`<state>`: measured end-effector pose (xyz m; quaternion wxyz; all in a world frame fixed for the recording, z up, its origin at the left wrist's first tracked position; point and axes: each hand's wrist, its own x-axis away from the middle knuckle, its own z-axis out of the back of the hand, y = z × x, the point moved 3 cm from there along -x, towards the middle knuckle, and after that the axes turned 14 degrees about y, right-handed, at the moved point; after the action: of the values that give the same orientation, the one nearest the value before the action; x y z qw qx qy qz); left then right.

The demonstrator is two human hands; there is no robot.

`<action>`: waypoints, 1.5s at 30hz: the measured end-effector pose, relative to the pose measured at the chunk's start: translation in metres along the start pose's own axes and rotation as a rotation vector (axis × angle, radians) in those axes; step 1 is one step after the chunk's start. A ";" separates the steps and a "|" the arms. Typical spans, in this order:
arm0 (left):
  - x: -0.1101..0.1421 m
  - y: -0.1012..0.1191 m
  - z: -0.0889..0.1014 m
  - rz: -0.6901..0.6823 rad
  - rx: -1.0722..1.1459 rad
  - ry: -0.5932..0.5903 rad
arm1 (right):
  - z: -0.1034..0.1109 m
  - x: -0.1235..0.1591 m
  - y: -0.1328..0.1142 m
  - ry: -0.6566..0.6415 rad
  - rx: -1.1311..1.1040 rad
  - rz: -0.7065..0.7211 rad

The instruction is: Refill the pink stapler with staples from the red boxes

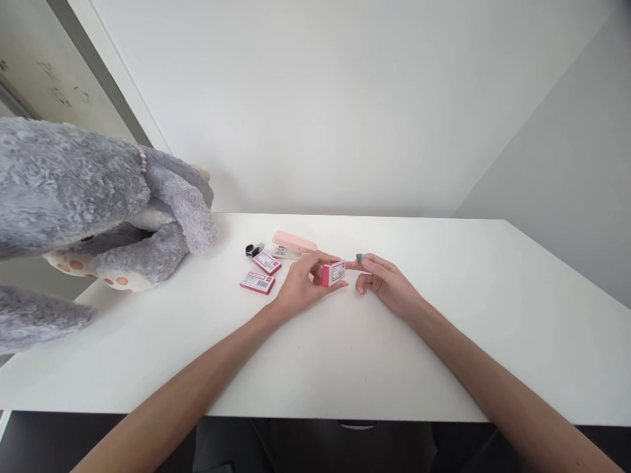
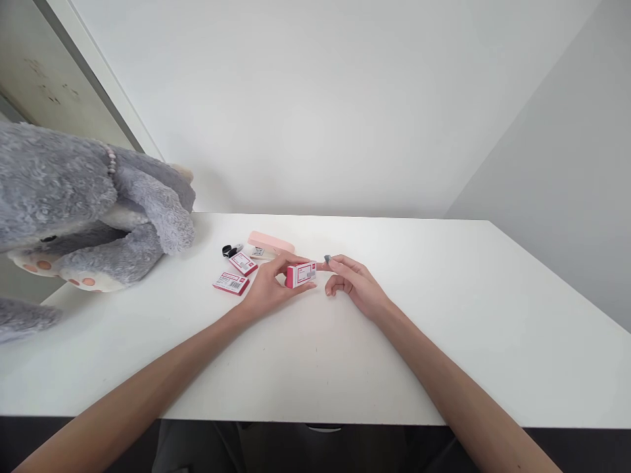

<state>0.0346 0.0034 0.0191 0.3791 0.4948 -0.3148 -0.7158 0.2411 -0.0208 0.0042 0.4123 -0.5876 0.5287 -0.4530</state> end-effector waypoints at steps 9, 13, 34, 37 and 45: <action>0.001 0.005 0.000 0.069 0.063 -0.003 | 0.002 0.000 -0.001 -0.054 -0.076 -0.101; 0.002 0.008 -0.001 0.140 0.065 -0.034 | 0.003 0.001 -0.001 -0.044 -0.052 -0.120; 0.001 0.010 -0.007 0.464 0.330 -0.371 | -0.006 0.005 0.003 -0.050 0.147 0.040; 0.002 0.015 -0.007 0.439 0.255 -0.405 | -0.006 0.004 0.005 -0.054 0.174 0.052; 0.003 0.015 -0.008 0.427 0.212 -0.462 | -0.003 0.001 0.007 0.030 0.168 0.064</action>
<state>0.0446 -0.0072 0.0276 0.3855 0.2787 -0.5618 -0.6768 0.2368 -0.0223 -0.0021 0.4665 -0.5268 0.5136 -0.4910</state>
